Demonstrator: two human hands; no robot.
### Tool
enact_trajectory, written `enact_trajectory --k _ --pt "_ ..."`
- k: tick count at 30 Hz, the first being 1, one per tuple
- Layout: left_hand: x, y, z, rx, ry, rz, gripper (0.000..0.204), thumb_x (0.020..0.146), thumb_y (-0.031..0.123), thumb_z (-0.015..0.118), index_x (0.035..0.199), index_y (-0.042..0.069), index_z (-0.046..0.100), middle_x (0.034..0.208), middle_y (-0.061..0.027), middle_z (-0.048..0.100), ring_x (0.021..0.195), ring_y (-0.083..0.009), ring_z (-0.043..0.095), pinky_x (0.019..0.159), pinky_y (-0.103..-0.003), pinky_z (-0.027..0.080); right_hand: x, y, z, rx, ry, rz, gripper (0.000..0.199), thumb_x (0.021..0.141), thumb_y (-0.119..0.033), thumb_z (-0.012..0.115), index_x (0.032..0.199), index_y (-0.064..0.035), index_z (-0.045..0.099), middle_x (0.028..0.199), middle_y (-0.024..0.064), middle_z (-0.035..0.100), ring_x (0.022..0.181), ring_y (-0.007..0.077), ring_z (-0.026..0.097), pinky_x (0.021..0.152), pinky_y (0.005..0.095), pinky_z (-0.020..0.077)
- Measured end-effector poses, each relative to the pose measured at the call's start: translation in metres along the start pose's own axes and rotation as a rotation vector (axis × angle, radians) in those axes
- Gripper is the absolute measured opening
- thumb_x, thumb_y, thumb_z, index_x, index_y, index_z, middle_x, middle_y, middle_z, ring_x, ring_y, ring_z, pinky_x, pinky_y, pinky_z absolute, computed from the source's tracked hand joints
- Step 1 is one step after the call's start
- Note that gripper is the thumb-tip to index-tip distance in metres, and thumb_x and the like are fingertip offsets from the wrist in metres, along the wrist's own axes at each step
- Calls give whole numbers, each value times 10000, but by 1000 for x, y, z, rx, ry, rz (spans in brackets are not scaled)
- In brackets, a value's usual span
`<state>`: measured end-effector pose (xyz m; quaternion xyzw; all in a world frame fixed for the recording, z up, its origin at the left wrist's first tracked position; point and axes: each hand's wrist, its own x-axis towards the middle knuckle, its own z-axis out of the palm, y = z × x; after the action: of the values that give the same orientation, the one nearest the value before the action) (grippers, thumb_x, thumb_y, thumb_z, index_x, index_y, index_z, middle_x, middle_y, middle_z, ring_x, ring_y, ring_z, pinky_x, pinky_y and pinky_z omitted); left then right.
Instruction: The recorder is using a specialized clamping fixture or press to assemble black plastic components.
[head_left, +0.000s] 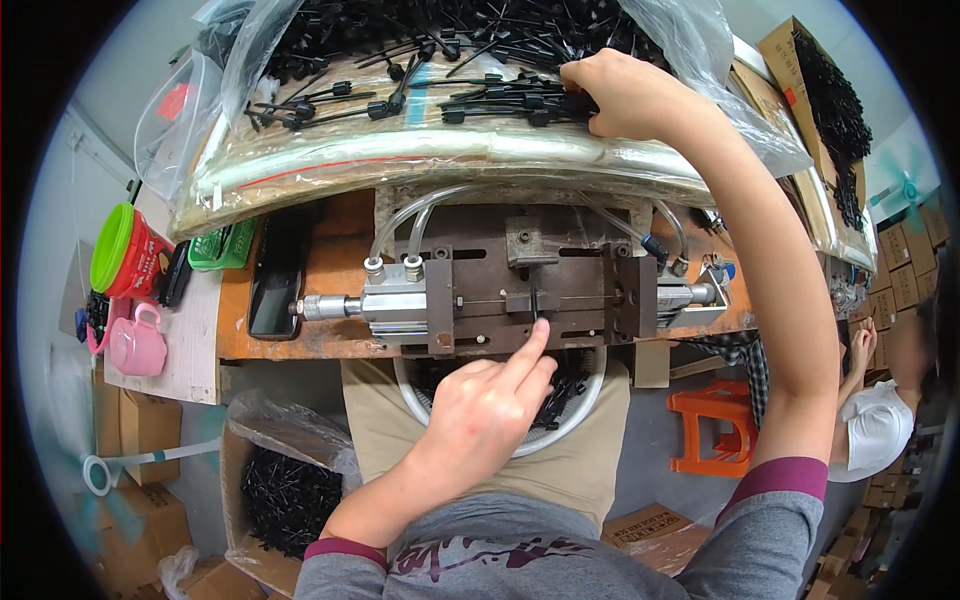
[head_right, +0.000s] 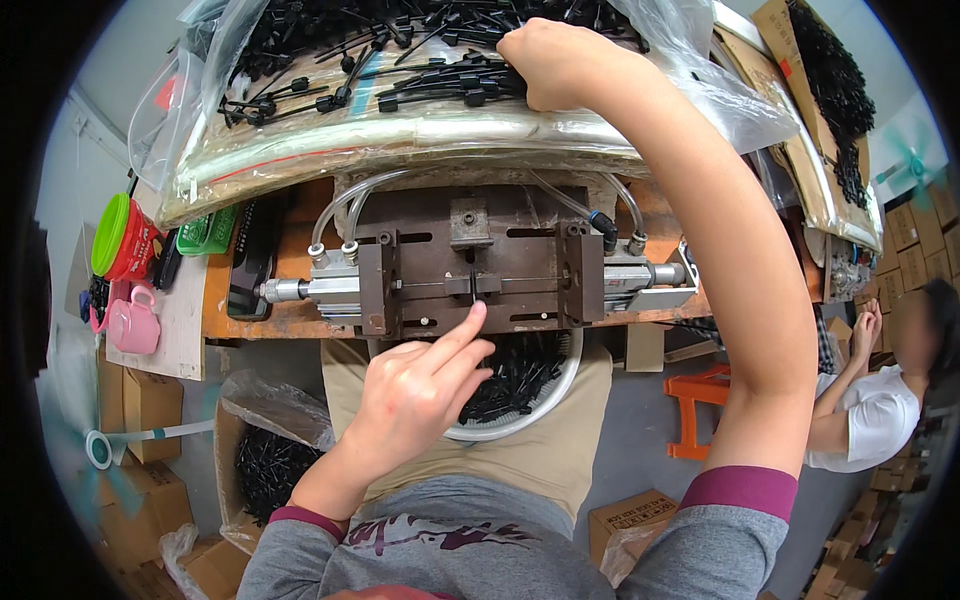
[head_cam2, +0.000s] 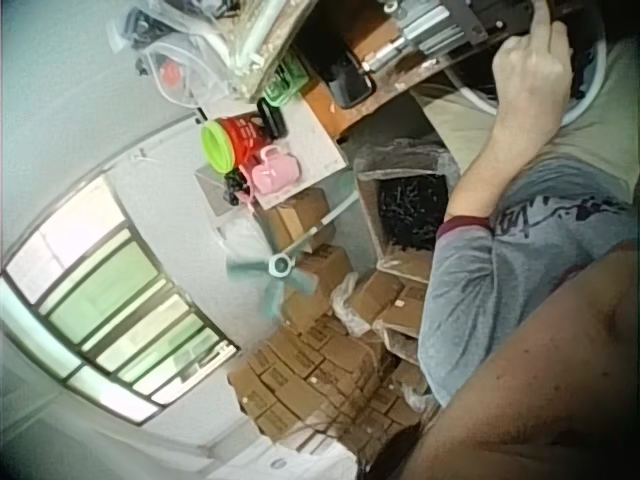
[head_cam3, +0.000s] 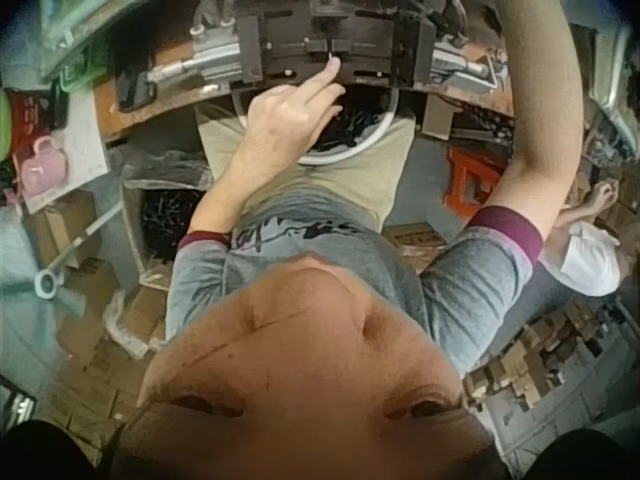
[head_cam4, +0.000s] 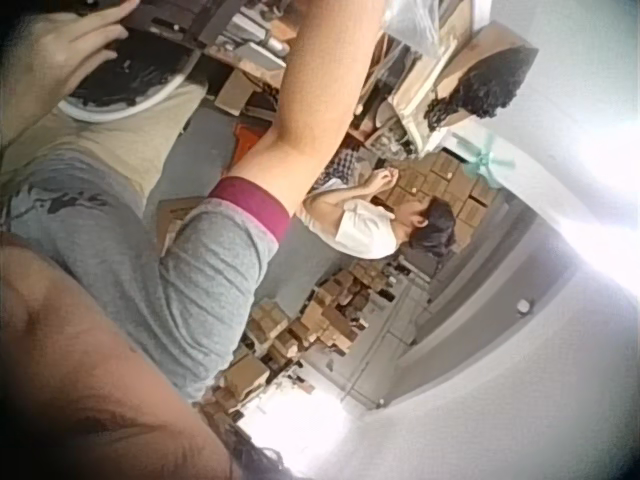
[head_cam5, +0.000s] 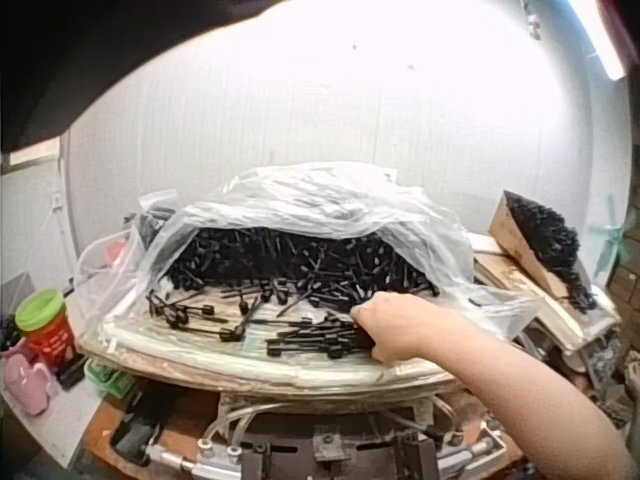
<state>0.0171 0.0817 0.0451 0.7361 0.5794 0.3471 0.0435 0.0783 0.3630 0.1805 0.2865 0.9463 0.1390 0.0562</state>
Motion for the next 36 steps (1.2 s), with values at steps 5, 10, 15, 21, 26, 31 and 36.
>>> enact_trajectory --k 5,10,15,21,26,31,36 --pt "-17 4 -14 -143 -138 15 218 766 122 770 948 30 693 1249 -129 664 644 -227 657 626 -313 543 -12 14 5 35 11 21 386 763 -78 646 1138 3 606 1093 204 666 1096 353 619 916 444 523" --pt "-29 0 -2 -160 -212 57 217 786 144 759 967 48 687 1260 -127 653 765 -227 701 683 -324 560 -30 25 9 36 37 -30 384 779 -92 634 1155 -34 584 1068 186 669 1040 360 642 887 455 533" --pt "-32 1 7 -161 -256 70 229 791 152 756 988 57 689 1254 -134 649 805 -231 709 707 -335 569 -36 32 3 67 112 -70 445 738 -52 661 1179 -65 603 1058 163 689 1008 332 663 875 440 537" --pt "-29 7 6 -175 -282 57 287 792 194 762 1039 67 688 1249 -132 651 822 -229 709 713 -333 569 -14 4 -4 57 -3 -78 471 711 1 683 1174 -66 630 1086 172 687 1004 321 662 874 440 532" --pt "-36 4 5 -165 -284 67 329 800 228 761 1078 72 680 1238 -118 658 827 -218 709 713 -327 568 -16 21 8 157 105 -80 413 760 -86 694 1143 56 636 1094 205 659 1078 354 622 943 425 501" --pt "-45 -1 7 -164 -302 63 333 810 249 755 1086 79 681 1232 -102 663 834 -216 709 719 -329 567 -28 50 26 134 245 -195 331 846 -106 670 1131 54 623 1067 201 651 1044 372 618 916 435 499" --pt "-42 -2 2 -174 -276 73 353 814 274 759 1097 79 684 1213 -96 675 834 -211 708 721 -320 565 -41 59 23 211 427 -169 258 909 -159 652 1078 30 603 957 199 634 957 394 612 861 448 488"
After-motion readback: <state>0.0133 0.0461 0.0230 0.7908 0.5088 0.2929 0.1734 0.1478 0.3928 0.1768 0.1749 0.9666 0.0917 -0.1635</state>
